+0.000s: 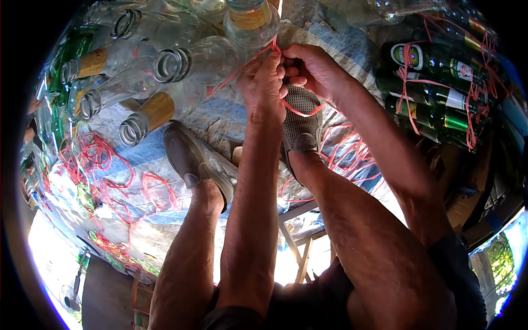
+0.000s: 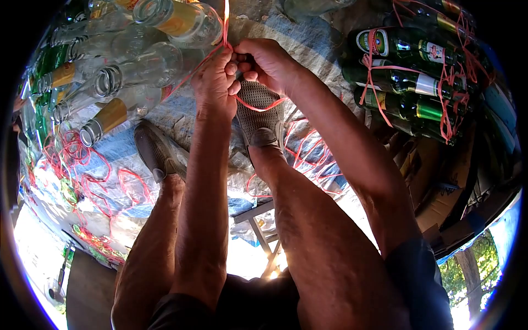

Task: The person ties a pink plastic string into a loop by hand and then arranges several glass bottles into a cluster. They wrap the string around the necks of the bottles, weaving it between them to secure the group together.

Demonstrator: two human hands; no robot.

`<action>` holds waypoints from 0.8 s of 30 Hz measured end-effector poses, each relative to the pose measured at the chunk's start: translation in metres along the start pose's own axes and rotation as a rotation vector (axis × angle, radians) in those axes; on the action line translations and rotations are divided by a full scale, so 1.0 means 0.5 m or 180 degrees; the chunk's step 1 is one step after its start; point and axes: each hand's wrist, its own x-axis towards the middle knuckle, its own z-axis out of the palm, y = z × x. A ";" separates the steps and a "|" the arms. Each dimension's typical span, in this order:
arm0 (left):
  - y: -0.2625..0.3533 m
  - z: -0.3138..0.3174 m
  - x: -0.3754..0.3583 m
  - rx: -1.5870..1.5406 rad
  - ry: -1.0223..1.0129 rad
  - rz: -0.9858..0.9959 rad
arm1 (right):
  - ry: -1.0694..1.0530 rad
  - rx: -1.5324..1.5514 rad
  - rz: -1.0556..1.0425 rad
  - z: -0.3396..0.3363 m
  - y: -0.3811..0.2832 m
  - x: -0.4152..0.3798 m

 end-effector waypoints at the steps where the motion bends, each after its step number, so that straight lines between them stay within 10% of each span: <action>1: 0.002 0.000 0.000 -0.0031 -0.0027 -0.0022 | -0.0071 -0.0073 -0.0013 -0.004 -0.003 0.000; 15: 0.011 0.001 -0.003 0.0077 -0.0005 -0.0178 | -0.0122 -0.1252 -0.0293 0.002 -0.044 -0.004; 24: -0.004 0.004 -0.001 -0.0147 0.0062 -0.0109 | 0.0439 0.0417 0.0047 0.008 0.021 -0.002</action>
